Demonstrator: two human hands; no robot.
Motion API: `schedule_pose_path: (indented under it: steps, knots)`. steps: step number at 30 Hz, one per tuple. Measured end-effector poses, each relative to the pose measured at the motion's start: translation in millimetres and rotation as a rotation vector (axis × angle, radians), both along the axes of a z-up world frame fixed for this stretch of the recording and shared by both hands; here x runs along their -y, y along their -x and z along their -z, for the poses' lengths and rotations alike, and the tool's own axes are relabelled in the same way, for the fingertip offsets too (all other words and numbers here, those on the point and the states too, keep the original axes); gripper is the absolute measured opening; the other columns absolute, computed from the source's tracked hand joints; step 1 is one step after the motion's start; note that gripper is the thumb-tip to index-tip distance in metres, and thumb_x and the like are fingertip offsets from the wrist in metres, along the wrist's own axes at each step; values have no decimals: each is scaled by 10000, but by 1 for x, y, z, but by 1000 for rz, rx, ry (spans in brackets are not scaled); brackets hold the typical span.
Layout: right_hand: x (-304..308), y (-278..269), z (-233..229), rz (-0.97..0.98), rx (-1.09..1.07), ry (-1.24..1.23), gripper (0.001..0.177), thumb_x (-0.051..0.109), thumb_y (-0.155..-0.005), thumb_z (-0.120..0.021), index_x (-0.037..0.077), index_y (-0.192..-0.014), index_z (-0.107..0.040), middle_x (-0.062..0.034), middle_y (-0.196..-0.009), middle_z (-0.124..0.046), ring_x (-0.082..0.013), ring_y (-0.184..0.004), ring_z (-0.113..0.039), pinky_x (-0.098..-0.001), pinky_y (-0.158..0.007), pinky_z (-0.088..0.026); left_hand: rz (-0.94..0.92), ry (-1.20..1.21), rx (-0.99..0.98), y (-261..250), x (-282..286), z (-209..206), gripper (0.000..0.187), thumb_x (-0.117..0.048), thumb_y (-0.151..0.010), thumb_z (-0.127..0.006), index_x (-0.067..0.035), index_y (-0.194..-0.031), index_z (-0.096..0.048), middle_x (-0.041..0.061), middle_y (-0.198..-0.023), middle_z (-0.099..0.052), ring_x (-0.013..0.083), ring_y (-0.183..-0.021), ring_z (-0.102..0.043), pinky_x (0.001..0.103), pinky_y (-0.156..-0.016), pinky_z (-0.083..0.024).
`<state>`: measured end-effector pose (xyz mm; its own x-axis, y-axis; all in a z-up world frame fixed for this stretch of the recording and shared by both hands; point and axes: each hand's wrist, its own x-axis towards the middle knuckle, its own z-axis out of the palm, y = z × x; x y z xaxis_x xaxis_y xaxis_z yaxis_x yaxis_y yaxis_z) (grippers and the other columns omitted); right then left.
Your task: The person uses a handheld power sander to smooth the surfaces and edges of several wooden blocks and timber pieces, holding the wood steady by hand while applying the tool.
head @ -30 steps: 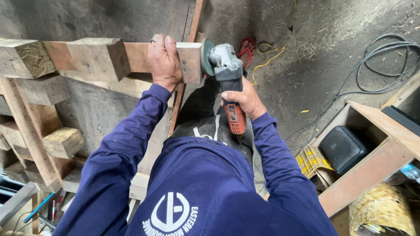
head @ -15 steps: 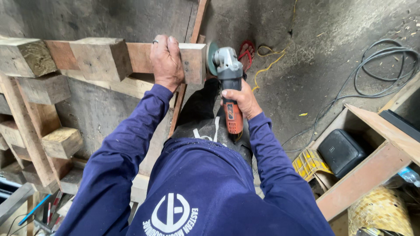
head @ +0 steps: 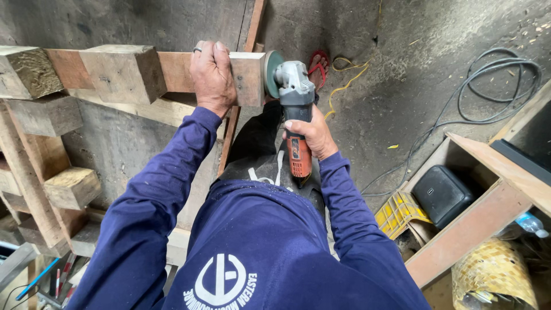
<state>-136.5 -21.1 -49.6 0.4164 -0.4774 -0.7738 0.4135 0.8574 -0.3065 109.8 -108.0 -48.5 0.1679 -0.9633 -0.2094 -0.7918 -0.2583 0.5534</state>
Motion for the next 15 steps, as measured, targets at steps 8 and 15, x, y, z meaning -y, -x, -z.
schedule_pose_path:
  steps: [8, 15]
  knots:
    - [-19, -1, -14, 10, 3, 25, 558, 198, -767, -789, 6, -1232, -547, -92, -893, -641, -195, -697, -692, -343, -646, -599, 41, 46, 25, -2, -1, 3, 347, -231, -1136, -453, -32, -899, -610, 135, -909, -574, 310, -881, -551, 442, -799, -461]
    - [-42, -6, -15, -7, -36, -56, 558, 196, -765, -787, 6, -1224, -533, -86, -896, -644, -197, -683, -695, -349, -636, -610, 11, 49, -2, 2, -3, 2, 352, -248, -1133, -468, -20, -911, -619, 139, -904, -582, 323, -885, -548, 448, -802, -461]
